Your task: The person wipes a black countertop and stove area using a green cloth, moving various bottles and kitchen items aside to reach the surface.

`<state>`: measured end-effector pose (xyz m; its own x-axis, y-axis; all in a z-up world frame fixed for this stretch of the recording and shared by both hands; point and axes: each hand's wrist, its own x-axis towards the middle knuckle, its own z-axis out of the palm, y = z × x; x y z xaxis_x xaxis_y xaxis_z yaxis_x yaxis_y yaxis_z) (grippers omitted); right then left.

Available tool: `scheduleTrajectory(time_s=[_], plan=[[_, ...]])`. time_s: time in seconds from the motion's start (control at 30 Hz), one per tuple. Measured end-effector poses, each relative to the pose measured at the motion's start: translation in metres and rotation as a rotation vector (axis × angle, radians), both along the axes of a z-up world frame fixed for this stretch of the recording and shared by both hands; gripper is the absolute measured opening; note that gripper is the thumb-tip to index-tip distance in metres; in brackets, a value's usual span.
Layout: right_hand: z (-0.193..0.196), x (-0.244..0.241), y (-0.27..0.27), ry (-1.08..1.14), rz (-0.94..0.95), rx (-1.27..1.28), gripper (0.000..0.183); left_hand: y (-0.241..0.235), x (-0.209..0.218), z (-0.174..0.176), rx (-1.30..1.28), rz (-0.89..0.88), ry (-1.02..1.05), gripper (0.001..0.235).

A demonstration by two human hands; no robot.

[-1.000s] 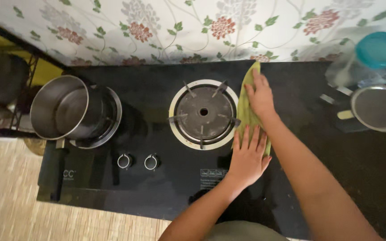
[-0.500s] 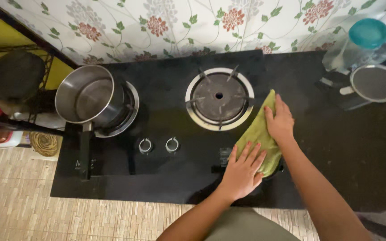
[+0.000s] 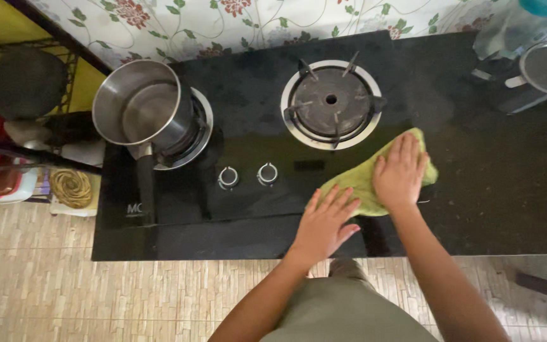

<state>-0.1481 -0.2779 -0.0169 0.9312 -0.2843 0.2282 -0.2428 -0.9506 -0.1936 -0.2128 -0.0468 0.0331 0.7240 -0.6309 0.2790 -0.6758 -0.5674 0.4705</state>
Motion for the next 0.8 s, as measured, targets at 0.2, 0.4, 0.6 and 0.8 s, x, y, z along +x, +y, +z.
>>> scheduleTrajectory(time_s=[0.2,0.4,0.6,0.8], plan=[[0.011,-0.004,0.093,0.042,0.097,0.020,0.071,0.066,0.005,-0.002,0.014,0.129,0.112,0.038],[0.036,-0.015,0.168,0.108,0.213,0.040,0.086,0.130,0.002,-0.005,0.017,0.356,0.122,0.033],[0.035,-0.039,0.176,0.100,0.451,0.103,0.089,0.150,0.005,0.002,0.063,0.553,0.059,0.025],[0.036,-0.054,0.126,0.066,0.367,0.053,0.079,0.101,-0.007,0.011,0.079,0.563,0.222,0.061]])
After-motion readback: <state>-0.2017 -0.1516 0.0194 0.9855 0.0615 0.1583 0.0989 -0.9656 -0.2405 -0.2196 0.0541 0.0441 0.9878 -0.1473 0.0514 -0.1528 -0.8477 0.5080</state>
